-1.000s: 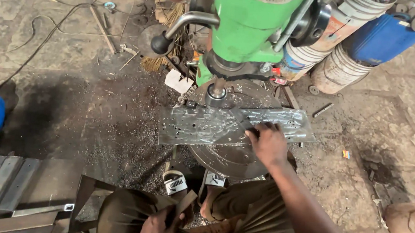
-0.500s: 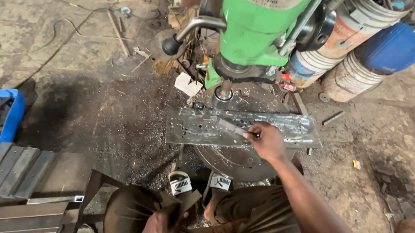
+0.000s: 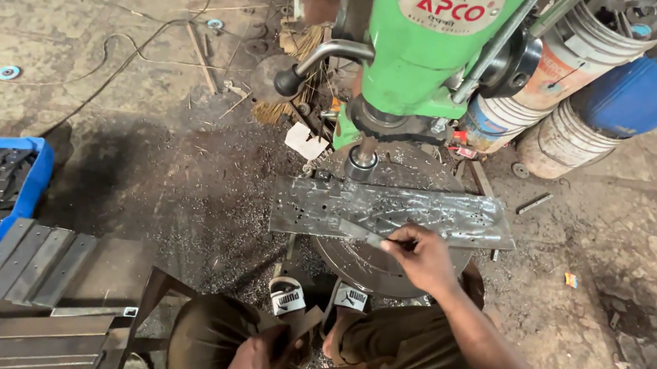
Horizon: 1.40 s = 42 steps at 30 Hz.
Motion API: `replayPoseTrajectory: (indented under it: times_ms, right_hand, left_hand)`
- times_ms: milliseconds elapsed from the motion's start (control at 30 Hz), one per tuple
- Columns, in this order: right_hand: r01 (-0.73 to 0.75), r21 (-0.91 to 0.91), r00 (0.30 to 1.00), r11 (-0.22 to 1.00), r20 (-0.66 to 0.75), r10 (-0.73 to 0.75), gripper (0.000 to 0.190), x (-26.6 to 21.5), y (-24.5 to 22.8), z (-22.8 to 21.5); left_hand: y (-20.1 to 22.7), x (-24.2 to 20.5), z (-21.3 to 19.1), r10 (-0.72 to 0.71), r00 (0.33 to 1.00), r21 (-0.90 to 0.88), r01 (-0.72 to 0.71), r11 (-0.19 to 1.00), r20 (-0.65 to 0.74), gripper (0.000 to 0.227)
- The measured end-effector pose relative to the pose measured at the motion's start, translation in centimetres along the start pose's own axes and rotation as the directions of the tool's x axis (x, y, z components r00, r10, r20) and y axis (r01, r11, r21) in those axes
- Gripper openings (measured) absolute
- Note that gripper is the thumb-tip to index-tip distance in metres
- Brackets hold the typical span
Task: The recorder uses a drill press to drill holes into a metal workpiece on a workshop table.
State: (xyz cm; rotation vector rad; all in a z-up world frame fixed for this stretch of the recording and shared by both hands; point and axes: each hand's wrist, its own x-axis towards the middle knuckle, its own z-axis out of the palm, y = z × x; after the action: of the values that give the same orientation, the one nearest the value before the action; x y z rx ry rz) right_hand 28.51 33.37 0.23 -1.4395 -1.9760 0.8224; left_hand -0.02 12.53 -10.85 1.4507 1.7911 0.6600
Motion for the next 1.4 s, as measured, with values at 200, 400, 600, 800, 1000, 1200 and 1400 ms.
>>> replayPoseTrajectory:
  times_ms: [200, 400, 600, 800, 1000, 1200, 1400]
  right_hand:
    - [-0.096, 0.04, 0.991, 0.995, 0.099, 0.091, 0.025, 2.7, -0.4, 1.5]
    - [0.182, -0.329, 0.967, 0.927, -0.109, -0.228, 0.017, 3.5, -1.7, 2.9]
    - [0.129, -0.332, 0.933, 0.934, -0.279, -0.228, 0.016, 2.4, 0.1, 0.7]
    - [0.229, -0.379, 0.946, 0.897, -0.132, -0.297, 0.028, 1.6, -0.5, -0.1]
    - [0.315, -0.454, 0.94, 0.833, 0.028, -0.341, 0.039, 3.2, -0.1, 1.3]
    - [0.039, -0.421, 0.985, 0.906, 0.171, 0.037, 0.041, 4.4, -0.1, -0.4]
    - [-0.024, -0.445, 1.0, 0.895, 0.002, 0.028, 0.022, 3.5, 2.1, -4.4]
  left_hand:
    - [1.2, -1.0, -1.2, -0.014, 0.996, -0.009, 0.015, 1.0, 0.083, 0.041]
    - [-1.3, -1.0, 0.3, 0.062, 0.998, -0.061, -0.061, 0.996, 0.001, 0.048]
    - [-0.7, -0.5, 0.0, 0.002, 0.998, -0.009, -0.002, 1.0, 0.057, 0.049]
    - [0.0, -0.3, 0.1, -0.06, 0.995, 0.019, 0.059, 0.998, 0.073, 0.042]
    - [0.7, -0.7, -0.6, -0.002, 1.0, 0.022, 0.001, 1.0, 0.029, 0.044]
    - [0.7, -0.9, -1.2, 0.06, 0.997, -0.012, -0.059, 0.998, 0.053, 0.033]
    - [1.1, -0.9, -1.3, 0.054, 0.997, -0.079, -0.05, 0.996, 0.047, 0.034]
